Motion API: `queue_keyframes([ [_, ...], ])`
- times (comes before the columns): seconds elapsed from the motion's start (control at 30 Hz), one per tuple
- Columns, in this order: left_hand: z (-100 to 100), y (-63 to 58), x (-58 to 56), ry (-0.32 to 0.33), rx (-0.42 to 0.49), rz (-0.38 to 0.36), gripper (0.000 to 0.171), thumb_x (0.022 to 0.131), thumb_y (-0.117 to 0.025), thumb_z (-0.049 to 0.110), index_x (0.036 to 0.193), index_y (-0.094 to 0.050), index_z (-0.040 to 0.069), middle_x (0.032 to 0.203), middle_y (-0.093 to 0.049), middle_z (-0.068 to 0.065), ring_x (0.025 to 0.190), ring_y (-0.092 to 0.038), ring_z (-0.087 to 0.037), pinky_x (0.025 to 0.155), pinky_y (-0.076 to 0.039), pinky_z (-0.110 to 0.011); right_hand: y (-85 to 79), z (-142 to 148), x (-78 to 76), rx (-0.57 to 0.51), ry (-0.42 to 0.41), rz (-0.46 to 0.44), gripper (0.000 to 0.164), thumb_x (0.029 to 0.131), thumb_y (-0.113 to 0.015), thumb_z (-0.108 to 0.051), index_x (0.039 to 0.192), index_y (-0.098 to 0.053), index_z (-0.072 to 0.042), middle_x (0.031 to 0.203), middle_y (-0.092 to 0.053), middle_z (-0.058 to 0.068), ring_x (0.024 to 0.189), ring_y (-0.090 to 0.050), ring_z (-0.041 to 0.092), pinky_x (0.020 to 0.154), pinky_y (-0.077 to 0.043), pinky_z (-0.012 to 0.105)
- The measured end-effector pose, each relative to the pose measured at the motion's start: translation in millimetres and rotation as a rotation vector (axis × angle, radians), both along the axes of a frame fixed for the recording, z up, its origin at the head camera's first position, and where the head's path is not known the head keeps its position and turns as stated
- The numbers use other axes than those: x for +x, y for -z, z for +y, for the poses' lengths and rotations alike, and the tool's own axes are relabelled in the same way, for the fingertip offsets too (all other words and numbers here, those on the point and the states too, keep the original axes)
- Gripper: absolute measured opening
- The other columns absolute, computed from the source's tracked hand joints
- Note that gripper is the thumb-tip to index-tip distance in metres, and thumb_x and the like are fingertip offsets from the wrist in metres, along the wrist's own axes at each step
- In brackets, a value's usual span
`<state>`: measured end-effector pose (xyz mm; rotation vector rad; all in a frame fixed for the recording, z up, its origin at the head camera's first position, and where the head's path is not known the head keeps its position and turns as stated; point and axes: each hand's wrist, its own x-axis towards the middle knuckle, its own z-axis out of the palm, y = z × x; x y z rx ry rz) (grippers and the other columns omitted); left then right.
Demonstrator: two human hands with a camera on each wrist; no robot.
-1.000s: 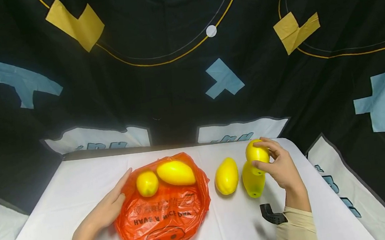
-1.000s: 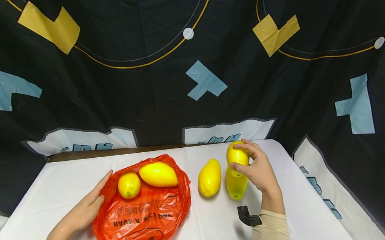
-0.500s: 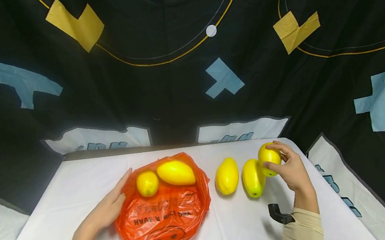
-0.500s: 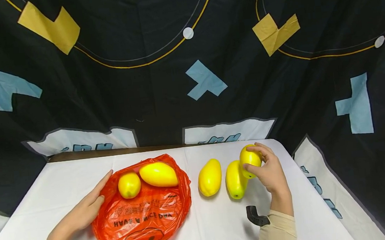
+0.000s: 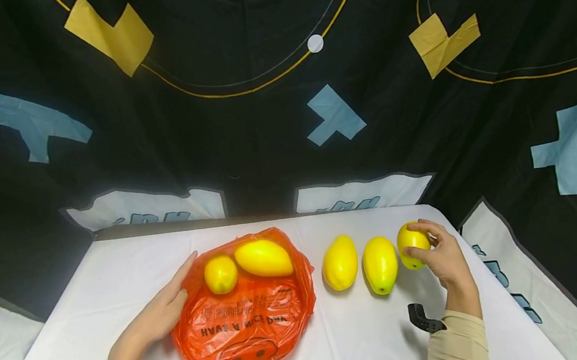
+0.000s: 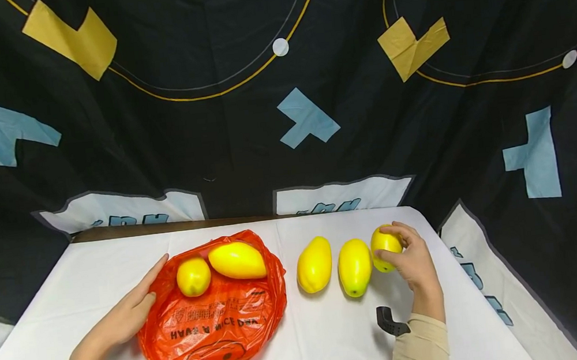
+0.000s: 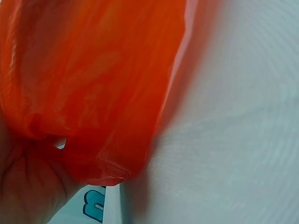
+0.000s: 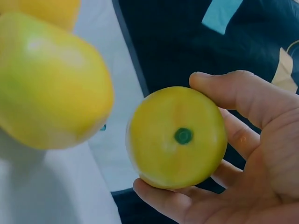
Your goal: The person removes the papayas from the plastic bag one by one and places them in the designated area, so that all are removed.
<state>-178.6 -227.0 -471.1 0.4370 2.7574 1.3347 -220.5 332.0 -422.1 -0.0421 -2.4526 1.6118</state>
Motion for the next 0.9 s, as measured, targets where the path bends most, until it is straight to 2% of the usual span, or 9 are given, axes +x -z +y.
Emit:
queue_keyframes([
  [0.17, -0.5, 1.0, -0.5, 0.005, 0.002, 0.009, 0.069, 0.100, -0.038, 0.003, 0.158, -0.010, 0.029, 0.161, -0.013, -0.015, 0.143, -0.016, -0.046, 0.111, -0.016, -0.067, 8.1, 6.4, -2.3, 0.028, 0.004, -0.061, 0.053, 0.079, -0.074, 0.003, 0.130, -0.057, 0.002, 0.154, -0.030, 0.016, 0.137, -0.023, 0.052, 0.107, -0.036, 0.056],
  [0.37, -0.3, 1.5, -0.9, 0.007, 0.002, 0.013, 0.069, 0.100, -0.038, 0.002, 0.158, -0.011, 0.029, 0.161, -0.013, -0.015, 0.143, -0.016, -0.045, 0.111, -0.016, -0.067, 18.3, 11.9, -6.4, 0.051, -0.013, -0.123, 0.055, 0.077, -0.074, 0.005, 0.129, -0.057, 0.003, 0.156, -0.025, 0.018, 0.139, -0.025, 0.045, 0.111, -0.031, 0.054],
  [0.6, -0.5, 1.7, -1.0, 0.010, 0.003, 0.018, 0.069, 0.100, -0.038, 0.003, 0.158, -0.010, 0.028, 0.161, -0.013, -0.015, 0.143, -0.016, -0.045, 0.111, -0.016, -0.067, 28.2, 14.1, -10.5, 0.052, -0.020, -0.163, 0.054, 0.077, -0.074, 0.006, 0.129, -0.057, 0.004, 0.155, -0.024, 0.020, 0.139, -0.024, 0.045, 0.114, -0.025, 0.056],
  [0.9, -0.6, 1.4, -1.0, 0.010, 0.005, 0.019, 0.068, 0.101, -0.037, 0.003, 0.158, -0.010, 0.028, 0.162, -0.012, -0.014, 0.143, -0.015, -0.045, 0.111, -0.015, -0.067, 37.1, 13.8, -13.4, -0.003, -0.003, -0.229, 0.060, 0.073, -0.077, 0.006, 0.129, -0.057, 0.004, 0.156, -0.024, 0.019, 0.139, -0.022, 0.044, 0.114, -0.023, 0.058],
])
